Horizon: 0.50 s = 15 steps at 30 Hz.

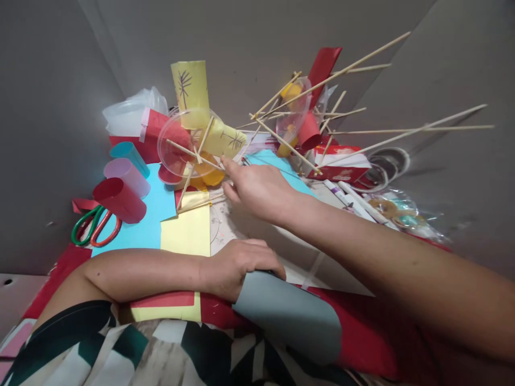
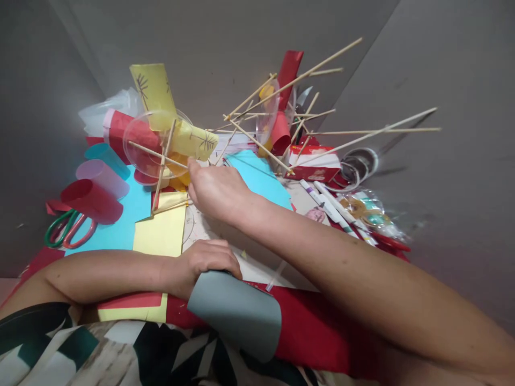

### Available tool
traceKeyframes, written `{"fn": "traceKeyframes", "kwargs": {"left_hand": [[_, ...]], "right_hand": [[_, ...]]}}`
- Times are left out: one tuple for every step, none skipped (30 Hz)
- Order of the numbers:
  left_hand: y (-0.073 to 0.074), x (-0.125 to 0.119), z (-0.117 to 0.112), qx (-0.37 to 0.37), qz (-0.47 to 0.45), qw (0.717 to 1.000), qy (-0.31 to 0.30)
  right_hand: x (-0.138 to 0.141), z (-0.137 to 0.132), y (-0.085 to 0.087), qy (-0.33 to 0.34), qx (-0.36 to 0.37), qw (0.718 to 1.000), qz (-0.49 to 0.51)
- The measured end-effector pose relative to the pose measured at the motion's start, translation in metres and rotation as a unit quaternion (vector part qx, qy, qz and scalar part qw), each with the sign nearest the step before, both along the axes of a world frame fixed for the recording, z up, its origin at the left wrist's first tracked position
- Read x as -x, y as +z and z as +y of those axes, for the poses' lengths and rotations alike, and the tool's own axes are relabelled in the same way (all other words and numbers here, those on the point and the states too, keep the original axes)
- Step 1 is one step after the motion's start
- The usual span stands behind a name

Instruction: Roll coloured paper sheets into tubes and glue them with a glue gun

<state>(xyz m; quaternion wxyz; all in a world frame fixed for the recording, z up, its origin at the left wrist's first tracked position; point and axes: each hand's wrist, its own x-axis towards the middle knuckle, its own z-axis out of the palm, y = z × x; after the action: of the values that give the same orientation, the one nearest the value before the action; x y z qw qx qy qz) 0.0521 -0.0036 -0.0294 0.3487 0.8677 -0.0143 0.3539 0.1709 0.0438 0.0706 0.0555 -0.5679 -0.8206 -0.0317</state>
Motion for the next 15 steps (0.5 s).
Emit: {"fn": "traceKeyframes", "kwargs": {"left_hand": [[-0.002,0.000,0.000,0.004,0.006,1.000,0.001],[-0.003,0.000,0.000,0.006,0.011,1.000,0.001],[-0.005,0.000,0.000,0.007,0.014,1.000,0.002],[-0.006,0.000,0.001,0.009,0.016,1.000,0.004],[-0.006,0.000,0.001,0.012,0.013,1.000,0.005],[-0.005,0.000,0.002,0.019,0.008,1.000,0.007],[-0.003,0.000,0.003,0.029,0.000,1.000,0.010],[-0.001,0.001,0.004,0.042,-0.009,0.999,0.018],[0.003,0.002,0.005,0.058,-0.018,0.998,0.030],[0.007,0.003,0.006,0.077,-0.026,0.996,0.046],[0.011,0.005,0.007,0.096,-0.036,0.993,0.065],[0.015,0.007,0.008,0.113,-0.048,0.989,0.084],[0.020,0.009,0.009,0.126,-0.065,0.985,0.103],[0.023,0.010,0.010,0.132,-0.081,0.981,0.121],[0.027,0.011,0.012,0.129,-0.102,0.977,0.138]], "right_hand": [[0.000,0.005,0.000,-0.021,-0.003,1.000,0.002],[-0.001,0.010,-0.001,-0.038,-0.005,0.999,0.003],[-0.002,0.016,-0.002,-0.050,-0.006,0.999,0.004],[-0.004,0.021,-0.003,-0.057,-0.004,0.998,0.005],[-0.006,0.026,-0.003,-0.059,0.000,0.998,0.008],[-0.008,0.029,-0.004,-0.057,0.005,0.998,0.013],[-0.012,0.030,-0.005,-0.053,0.006,0.998,0.024],[-0.017,0.030,-0.005,-0.050,0.002,0.998,0.040],[-0.023,0.027,-0.006,-0.050,-0.010,0.997,0.064],[-0.031,0.021,-0.007,-0.053,-0.025,0.994,0.095],[-0.039,0.014,-0.007,-0.059,-0.041,0.988,0.133],[-0.049,0.005,-0.007,-0.064,-0.055,0.980,0.178],[-0.058,-0.005,-0.006,-0.059,-0.058,0.971,0.223],[-0.068,-0.016,-0.005,-0.053,-0.065,0.959,0.272],[-0.077,-0.028,-0.003,-0.051,-0.078,0.943,0.320]]}}
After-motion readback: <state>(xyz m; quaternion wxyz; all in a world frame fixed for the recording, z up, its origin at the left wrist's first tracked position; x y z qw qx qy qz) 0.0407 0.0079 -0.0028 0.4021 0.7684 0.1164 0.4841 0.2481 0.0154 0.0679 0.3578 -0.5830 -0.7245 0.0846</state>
